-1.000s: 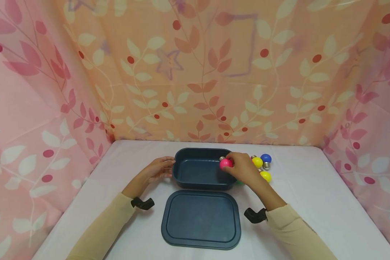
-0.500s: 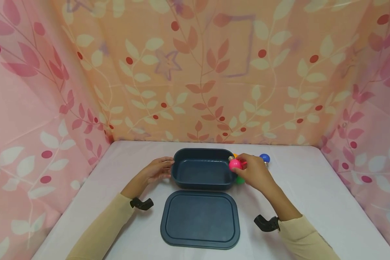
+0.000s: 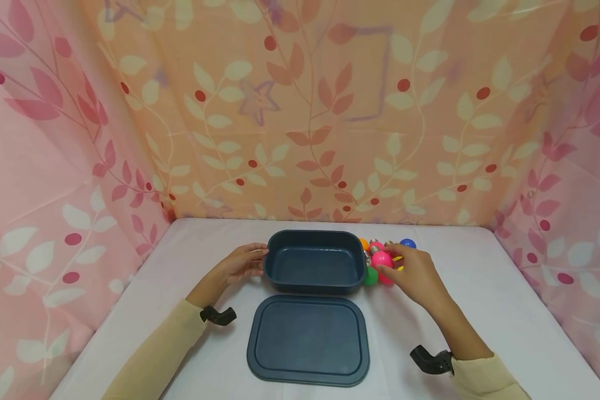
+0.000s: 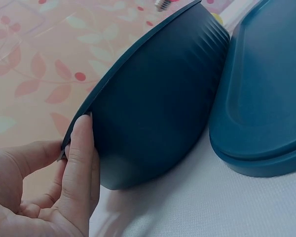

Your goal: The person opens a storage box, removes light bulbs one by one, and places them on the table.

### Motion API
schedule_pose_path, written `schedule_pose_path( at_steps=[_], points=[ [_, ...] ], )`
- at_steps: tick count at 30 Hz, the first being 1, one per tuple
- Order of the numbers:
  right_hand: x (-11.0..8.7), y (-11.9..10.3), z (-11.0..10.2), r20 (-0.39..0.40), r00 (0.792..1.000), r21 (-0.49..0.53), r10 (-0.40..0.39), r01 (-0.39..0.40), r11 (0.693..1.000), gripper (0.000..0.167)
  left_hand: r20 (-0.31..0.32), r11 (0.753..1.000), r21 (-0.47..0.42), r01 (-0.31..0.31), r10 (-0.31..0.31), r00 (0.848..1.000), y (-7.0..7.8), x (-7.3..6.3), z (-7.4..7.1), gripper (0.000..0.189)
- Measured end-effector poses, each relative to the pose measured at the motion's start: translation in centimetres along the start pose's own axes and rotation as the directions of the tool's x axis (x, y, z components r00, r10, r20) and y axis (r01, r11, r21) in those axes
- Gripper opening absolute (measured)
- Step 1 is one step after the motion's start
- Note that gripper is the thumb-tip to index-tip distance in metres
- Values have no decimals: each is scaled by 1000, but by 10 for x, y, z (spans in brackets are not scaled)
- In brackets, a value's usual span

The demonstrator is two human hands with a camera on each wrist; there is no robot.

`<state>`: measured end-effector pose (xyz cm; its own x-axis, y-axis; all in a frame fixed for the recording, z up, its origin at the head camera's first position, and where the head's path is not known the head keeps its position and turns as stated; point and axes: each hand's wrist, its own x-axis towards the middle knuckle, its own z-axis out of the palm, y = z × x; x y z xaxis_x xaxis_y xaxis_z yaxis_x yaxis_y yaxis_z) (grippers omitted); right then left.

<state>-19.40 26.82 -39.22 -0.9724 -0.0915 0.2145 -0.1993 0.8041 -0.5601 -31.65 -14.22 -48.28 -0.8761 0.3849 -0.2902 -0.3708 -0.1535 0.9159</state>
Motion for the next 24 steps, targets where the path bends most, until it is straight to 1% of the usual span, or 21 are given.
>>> schedule_pose_path(
  at_steps=[4, 12, 17, 24],
  points=[
    [-6, 5, -6, 0, 999, -16, 34, -34, 999, 56, -1, 1000, 0, 4, -4, 1000, -1, 0, 0, 25],
    [-16, 14, -16, -1, 996, -25, 90, -90, 996, 58, 8, 1000, 0, -10, 10, 1000, -3, 1, -2, 22],
    [-20, 22, -19, -10, 995, -39, 100, -101, 994, 59, 7, 1000, -9, -7, 8, 1000, -3, 0, -2, 20],
    [-26, 34, -20, -57, 994, -52, 94, -96, 994, 58, 2, 1000, -10, -3, 3, 1000, -1, 0, 0, 22]
  ],
)
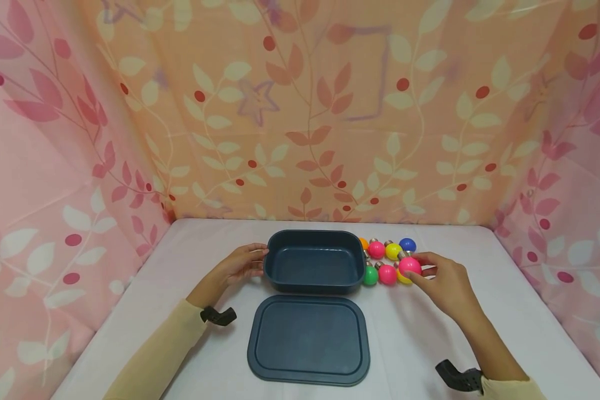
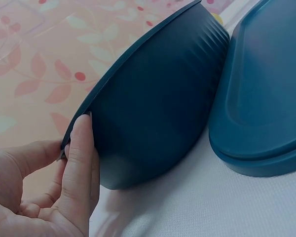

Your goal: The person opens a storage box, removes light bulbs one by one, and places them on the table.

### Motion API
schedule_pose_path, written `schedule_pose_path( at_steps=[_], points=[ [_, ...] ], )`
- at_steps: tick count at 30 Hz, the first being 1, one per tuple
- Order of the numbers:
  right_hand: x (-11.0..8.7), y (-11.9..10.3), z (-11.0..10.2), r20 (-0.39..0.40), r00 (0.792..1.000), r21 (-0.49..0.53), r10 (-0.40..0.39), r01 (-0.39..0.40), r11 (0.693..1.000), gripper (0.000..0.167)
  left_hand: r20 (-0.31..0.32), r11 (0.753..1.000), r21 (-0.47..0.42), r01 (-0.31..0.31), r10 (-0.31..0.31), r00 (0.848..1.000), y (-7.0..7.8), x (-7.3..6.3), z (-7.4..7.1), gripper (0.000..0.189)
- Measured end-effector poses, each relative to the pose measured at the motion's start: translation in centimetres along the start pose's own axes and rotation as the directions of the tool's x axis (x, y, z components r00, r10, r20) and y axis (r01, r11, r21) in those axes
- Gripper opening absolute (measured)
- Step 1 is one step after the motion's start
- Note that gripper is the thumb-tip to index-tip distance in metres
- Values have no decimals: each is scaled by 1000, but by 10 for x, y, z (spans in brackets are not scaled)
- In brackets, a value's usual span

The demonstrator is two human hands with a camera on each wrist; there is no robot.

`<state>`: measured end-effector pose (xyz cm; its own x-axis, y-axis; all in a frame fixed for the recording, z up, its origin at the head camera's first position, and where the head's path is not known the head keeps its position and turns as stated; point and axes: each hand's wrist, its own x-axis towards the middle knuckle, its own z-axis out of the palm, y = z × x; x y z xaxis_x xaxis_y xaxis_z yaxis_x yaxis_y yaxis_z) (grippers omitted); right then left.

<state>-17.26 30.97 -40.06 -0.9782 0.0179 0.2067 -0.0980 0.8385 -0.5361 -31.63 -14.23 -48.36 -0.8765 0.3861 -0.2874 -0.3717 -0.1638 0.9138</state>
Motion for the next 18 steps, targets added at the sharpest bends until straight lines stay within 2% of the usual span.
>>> schedule_pose_path(
  at_steps=[11, 18],
  points=[
    [-5, 21, 1, -19, 999, -6, 33, -34, 999, 60, -7, 1000, 8, 1, -1, 1000, 1, -1, -1, 22],
    [-7, 34, 3, 1, 998, -7, 64, -64, 998, 61, -4, 1000, 8, 9, -9, 1000, 0, 1, 0, 18]
  ],
)
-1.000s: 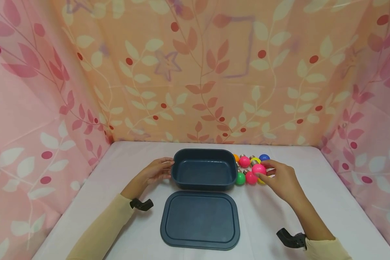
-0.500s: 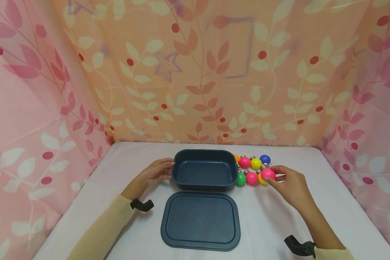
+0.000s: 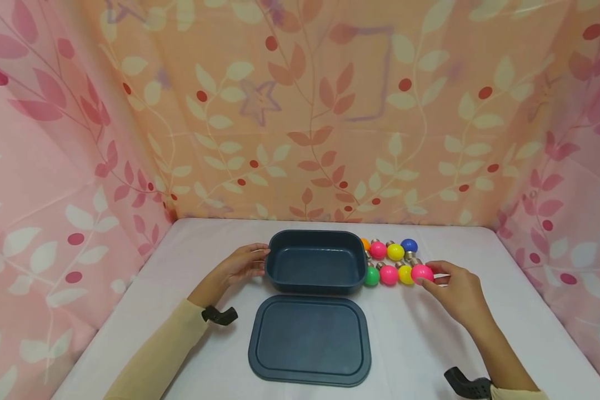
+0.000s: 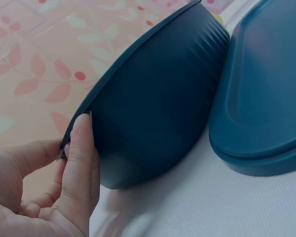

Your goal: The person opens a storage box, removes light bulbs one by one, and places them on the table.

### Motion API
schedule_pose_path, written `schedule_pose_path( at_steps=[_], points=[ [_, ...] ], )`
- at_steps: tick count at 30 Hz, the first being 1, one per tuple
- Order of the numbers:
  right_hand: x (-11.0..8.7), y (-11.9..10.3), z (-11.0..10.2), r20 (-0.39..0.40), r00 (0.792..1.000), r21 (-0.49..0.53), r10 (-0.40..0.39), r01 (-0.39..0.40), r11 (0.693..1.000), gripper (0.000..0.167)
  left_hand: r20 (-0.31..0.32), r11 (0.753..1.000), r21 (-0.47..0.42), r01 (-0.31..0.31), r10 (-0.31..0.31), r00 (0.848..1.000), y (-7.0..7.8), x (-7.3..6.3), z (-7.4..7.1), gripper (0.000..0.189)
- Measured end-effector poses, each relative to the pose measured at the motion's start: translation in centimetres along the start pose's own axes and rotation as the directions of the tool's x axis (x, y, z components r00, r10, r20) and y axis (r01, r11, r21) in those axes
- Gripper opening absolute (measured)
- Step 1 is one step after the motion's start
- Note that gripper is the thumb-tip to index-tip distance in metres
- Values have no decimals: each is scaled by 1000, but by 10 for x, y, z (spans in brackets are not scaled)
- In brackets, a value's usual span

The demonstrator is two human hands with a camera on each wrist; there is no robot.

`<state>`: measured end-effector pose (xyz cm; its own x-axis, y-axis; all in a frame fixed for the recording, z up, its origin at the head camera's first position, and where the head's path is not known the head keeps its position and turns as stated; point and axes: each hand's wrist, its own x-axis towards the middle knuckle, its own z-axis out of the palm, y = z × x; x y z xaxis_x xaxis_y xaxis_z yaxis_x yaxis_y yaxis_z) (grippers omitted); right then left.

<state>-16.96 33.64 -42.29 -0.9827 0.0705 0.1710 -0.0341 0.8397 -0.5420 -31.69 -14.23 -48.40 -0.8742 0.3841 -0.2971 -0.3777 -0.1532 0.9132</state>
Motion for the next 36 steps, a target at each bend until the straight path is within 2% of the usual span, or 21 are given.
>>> schedule_pose_path(
  at_steps=[7, 17, 28, 36],
  points=[
    [4, 7, 2, 1, 1000, 1, 17, -17, 1000, 61, -7, 1000, 9, 6, -6, 1000, 0, 1, -1, 20],
    [11, 25, 5, -10, 999, -20, 36, -37, 999, 61, 25, 1000, -5, -14, 14, 1000, 0, 1, 0, 24],
    [15, 42, 8, 22, 998, -20, 60, -60, 998, 57, 26, 1000, 2, -7, 7, 1000, 0, -2, 0, 26],
    [20, 51, 14, 16, 1000, -19, 26, -25, 999, 51, 22, 1000, 4, -5, 5, 1000, 1, -2, 0, 29]
  ],
)
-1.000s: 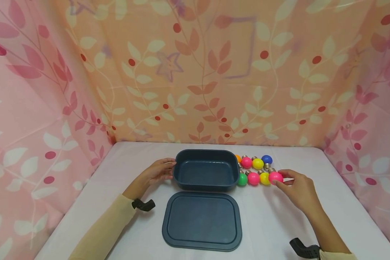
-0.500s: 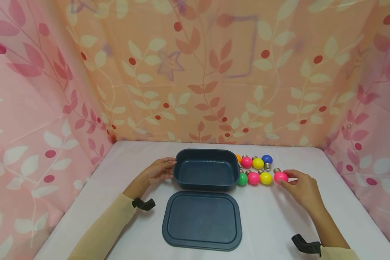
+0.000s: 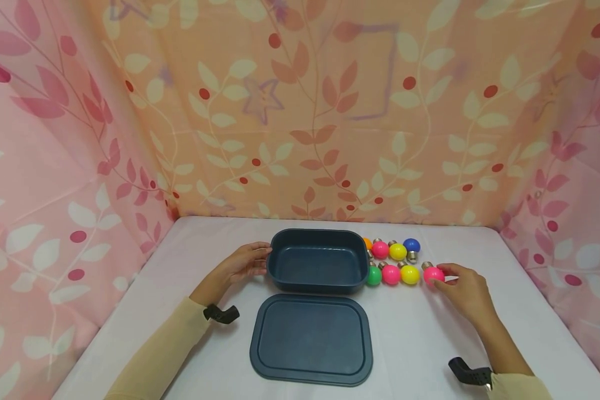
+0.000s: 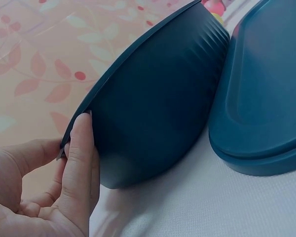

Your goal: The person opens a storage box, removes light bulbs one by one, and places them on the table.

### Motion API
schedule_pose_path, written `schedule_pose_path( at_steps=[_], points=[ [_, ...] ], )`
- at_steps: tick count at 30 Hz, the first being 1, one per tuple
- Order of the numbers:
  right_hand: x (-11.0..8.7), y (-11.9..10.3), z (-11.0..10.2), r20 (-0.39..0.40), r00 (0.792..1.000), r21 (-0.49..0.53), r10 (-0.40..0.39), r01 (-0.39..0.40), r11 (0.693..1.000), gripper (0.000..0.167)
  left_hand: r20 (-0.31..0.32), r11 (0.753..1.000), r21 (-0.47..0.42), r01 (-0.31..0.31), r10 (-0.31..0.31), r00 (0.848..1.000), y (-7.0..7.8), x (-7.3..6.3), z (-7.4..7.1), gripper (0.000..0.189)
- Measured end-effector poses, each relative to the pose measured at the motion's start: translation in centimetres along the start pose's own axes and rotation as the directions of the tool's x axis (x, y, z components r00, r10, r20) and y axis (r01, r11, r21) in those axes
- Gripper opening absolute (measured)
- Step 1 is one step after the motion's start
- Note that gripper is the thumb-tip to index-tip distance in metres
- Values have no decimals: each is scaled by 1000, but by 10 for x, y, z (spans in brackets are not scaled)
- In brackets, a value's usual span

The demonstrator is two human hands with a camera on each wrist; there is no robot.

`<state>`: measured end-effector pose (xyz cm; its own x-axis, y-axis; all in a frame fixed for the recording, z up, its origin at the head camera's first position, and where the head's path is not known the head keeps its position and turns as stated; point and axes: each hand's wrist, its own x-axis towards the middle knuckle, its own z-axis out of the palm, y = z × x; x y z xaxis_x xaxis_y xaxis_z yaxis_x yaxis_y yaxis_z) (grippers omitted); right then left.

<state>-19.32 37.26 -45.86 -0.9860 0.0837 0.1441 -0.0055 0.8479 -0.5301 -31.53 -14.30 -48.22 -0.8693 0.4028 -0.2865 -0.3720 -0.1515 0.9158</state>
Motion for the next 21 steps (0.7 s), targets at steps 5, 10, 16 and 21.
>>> schedule_pose_path(
  at_steps=[5, 10, 16, 21],
  points=[
    [5, 4, 4, 15, 1000, 6, 1, -1, 1000, 52, 2, 1000, -2, 2, -2, 1000, 1, 1, 1, 29],
    [10, 7, 8, 32, 999, 20, 7, -8, 1000, 53, 5, 1000, -10, -1, 1, 1000, 0, 1, 0, 28],
    [13, 10, 12, 38, 999, 30, 16, -17, 999, 54, 0, 1000, -5, 4, -4, 1000, -1, 0, 1, 24],
    [14, 9, 12, 56, 997, 35, 46, -48, 998, 56, -10, 1000, -13, 5, -5, 1000, -1, 2, 0, 24]
  ],
)
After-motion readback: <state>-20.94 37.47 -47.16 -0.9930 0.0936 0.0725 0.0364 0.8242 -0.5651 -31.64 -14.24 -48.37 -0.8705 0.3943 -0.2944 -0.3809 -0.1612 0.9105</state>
